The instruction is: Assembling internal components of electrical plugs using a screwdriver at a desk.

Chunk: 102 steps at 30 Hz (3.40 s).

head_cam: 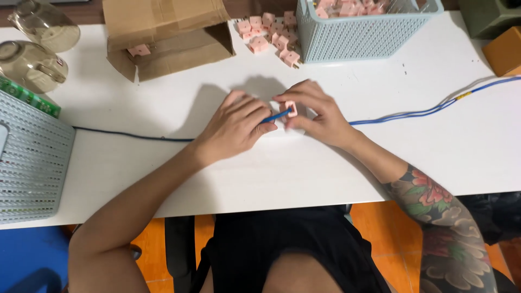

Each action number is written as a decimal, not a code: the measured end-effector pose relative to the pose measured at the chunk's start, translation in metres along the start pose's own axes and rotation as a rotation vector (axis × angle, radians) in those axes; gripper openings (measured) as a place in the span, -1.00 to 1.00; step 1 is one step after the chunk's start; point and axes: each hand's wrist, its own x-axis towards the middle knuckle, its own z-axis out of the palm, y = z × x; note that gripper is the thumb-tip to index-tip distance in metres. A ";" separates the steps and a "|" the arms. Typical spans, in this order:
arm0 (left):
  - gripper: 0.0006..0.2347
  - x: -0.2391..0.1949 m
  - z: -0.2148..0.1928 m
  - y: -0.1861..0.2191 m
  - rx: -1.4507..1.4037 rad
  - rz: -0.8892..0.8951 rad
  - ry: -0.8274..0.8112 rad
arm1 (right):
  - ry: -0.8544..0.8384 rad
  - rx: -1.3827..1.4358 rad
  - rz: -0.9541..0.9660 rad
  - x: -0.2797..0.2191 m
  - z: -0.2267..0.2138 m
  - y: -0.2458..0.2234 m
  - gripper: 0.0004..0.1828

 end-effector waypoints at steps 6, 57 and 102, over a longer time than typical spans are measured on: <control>-0.80 -0.032 -0.010 -0.018 -0.074 -0.101 0.061 | -0.226 -0.002 0.126 0.018 -0.040 -0.002 -0.53; -0.71 -0.033 0.006 -0.027 -0.299 -0.123 0.228 | -0.141 0.133 0.516 0.001 0.004 -0.019 -0.63; -0.62 -0.029 0.030 0.000 -0.174 -0.275 -0.096 | 0.205 0.282 0.247 -0.007 -0.014 -0.015 -0.57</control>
